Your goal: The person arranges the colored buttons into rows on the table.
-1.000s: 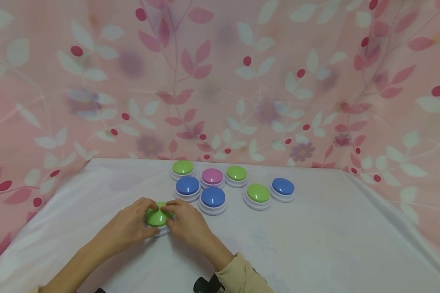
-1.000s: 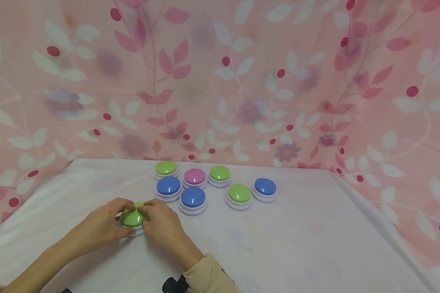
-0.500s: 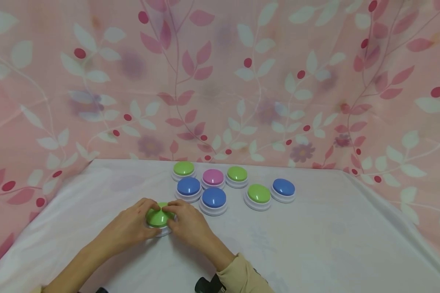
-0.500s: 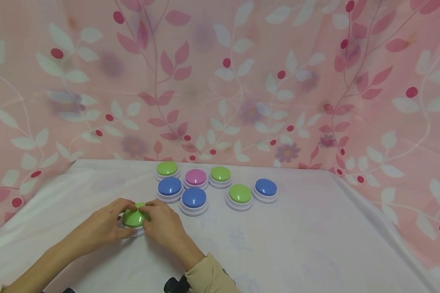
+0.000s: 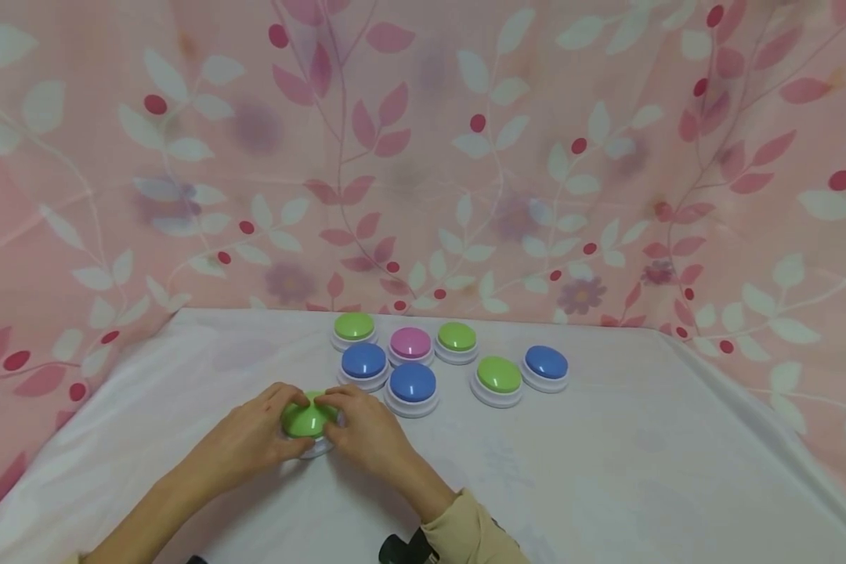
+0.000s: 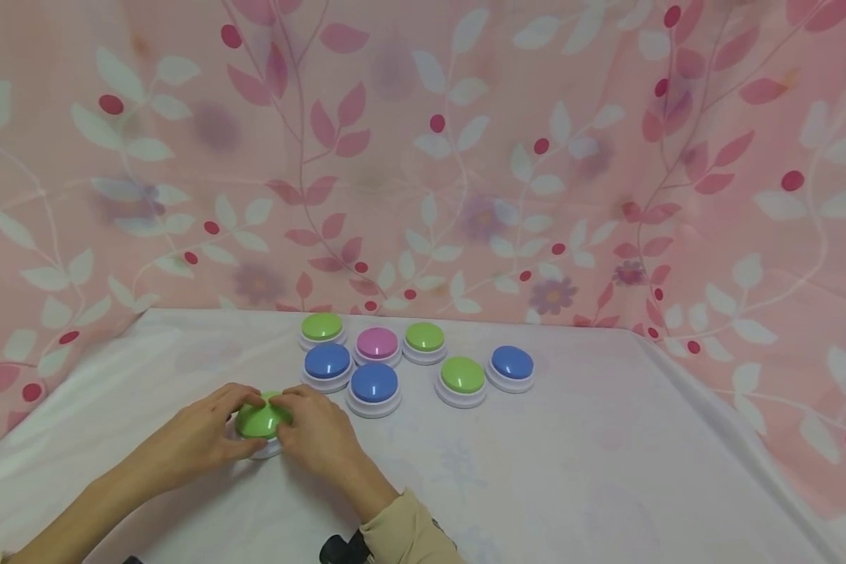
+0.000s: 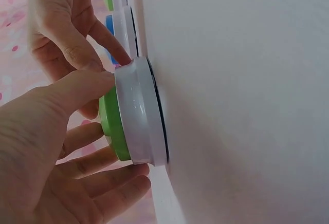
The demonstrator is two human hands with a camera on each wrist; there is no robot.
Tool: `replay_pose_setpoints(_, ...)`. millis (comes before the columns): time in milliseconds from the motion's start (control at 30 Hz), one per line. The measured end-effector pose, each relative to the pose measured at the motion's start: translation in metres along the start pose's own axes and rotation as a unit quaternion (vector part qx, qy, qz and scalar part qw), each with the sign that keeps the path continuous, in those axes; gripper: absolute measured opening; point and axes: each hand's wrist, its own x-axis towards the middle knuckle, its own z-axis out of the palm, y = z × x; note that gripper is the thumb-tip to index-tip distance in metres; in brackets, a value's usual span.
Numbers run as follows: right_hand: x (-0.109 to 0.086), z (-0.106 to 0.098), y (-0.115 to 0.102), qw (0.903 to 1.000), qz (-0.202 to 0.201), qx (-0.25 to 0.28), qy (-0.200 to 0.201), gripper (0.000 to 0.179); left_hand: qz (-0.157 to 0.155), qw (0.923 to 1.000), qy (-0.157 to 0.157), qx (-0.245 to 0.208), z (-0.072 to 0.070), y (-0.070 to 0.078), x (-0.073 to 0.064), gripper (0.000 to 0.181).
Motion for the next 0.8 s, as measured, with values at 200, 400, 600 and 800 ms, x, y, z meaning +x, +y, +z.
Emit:
replay_pose_setpoints(200,-0.001,-0.008,0.003,0.9984,0.013,0.054,0.011,0.037,-0.017,0.9998,-0.009,-0.006,-0.007,0.003,0.001,0.046)
replay_pose_setpoints(400,-0.002,-0.021,0.013,0.9937,0.014,0.106,0.032,0.039,-0.014,0.9995,0.025,-0.010,-0.006,0.002,0.005,0.052)
replay_pose_setpoints(600,-0.005,-0.026,0.021,0.9934,0.002,0.106,0.044,0.041,-0.023,0.9992,0.029,-0.016,-0.005,0.010,0.013,0.063)
replay_pose_setpoints(800,-0.006,-0.030,0.028,0.9933,0.012,0.108,0.040,0.043,-0.029,0.9995,0.012,-0.005,-0.004,0.015,0.020,0.072)
